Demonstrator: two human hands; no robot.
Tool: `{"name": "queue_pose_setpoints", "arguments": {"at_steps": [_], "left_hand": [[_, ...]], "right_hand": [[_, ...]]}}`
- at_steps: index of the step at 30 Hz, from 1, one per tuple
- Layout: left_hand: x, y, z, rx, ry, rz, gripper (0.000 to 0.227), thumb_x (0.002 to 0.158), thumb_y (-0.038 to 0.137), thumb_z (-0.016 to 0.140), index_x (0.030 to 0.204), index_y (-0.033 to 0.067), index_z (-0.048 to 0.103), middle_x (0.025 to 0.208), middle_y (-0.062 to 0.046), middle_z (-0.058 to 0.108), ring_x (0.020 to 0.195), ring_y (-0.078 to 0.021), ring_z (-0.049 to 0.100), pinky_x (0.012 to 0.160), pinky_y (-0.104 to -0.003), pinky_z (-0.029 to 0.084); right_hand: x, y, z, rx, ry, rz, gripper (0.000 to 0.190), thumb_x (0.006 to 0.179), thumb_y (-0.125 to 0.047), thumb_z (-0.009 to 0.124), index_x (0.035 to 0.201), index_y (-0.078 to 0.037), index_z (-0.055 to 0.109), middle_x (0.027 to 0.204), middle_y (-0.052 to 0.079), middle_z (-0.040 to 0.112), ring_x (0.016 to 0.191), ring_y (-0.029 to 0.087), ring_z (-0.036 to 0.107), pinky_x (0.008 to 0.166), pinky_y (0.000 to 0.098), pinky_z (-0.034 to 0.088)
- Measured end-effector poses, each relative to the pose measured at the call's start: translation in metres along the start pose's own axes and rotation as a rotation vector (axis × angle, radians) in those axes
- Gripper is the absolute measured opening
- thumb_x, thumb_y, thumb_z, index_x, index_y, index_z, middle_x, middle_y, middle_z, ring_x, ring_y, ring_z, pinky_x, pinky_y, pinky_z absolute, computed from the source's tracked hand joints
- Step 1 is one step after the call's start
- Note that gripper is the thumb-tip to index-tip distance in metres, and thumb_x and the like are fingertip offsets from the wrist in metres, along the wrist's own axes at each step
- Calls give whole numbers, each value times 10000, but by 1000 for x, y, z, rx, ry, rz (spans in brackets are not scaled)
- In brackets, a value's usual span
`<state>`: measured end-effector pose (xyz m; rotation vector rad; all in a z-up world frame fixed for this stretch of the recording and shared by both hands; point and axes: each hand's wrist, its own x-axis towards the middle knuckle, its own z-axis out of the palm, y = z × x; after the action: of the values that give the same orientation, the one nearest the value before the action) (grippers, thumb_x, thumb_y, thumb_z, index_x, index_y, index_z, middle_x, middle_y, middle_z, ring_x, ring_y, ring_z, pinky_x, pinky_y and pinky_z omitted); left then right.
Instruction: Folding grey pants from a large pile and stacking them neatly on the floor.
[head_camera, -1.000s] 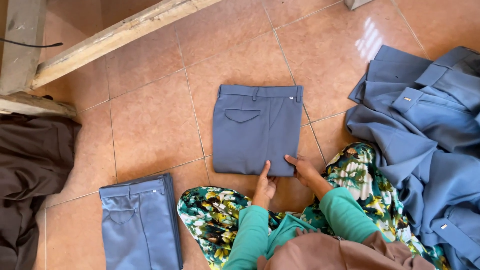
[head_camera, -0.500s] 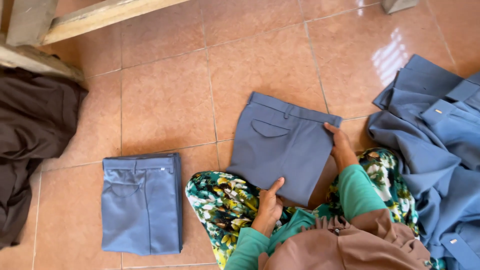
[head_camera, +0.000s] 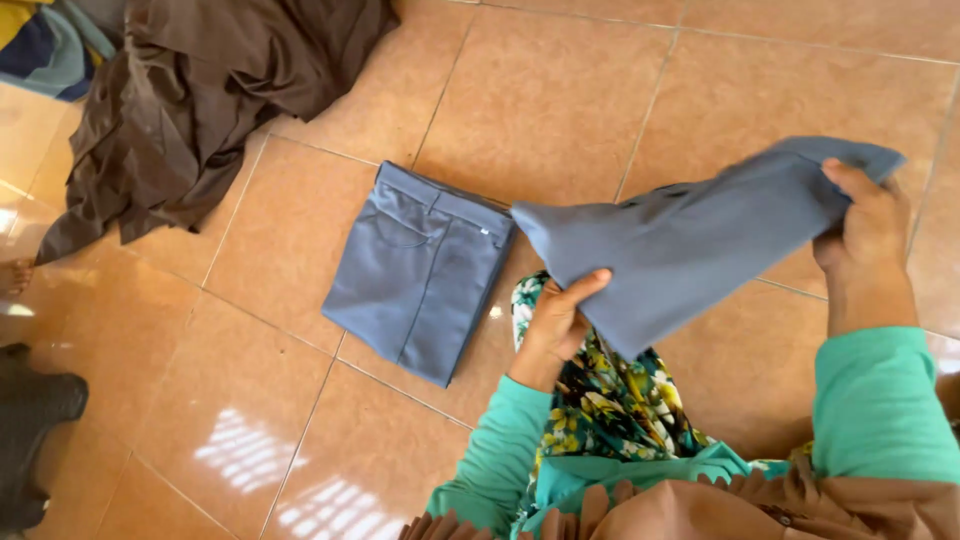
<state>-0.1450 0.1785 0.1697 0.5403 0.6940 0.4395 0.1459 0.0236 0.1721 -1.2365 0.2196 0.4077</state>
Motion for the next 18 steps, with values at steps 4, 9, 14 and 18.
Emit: {"name": "queue_pose_setpoints", "arguments": {"at_steps": [4,9,14,18], "left_hand": [[-35,106,-50,43,58,249,542,645,107,898,1148,70,698,1086,-90,757,986,-245,707,930,-402,584],[-71,163,-176,138,446,522,362,754,-17,837,1094,37,725,873,-164,763,762,-278,771,720,-421,636],[-55,100,-291,172,679,458,643,847,36,794,1432,143,549,1300,-173,588,1192,-398,539,1001,-582,412],[-57,80,-293,153,922,334,732,890,17,744,1537,198,452,1534,-232,450,1427,-501,370,1152,-714,246]], "right_hand": [[-50,9,137,79,-234,13,281,737,-84,825,1002,-140,749,992,19,811,875,134,783,798,295,669],[-95,104,246,103,-509,164,688,764,-120,918,1343,-124,545,1182,30,648,1070,216,728,861,438,688],[-114,264,270,-153,-519,347,833,821,-70,850,1517,-28,393,1542,223,450,1429,492,387,1055,711,379],[-113,318,247,-360,-467,385,679,813,-70,832,1401,18,503,1450,325,486,1291,610,471,879,754,473]]}}
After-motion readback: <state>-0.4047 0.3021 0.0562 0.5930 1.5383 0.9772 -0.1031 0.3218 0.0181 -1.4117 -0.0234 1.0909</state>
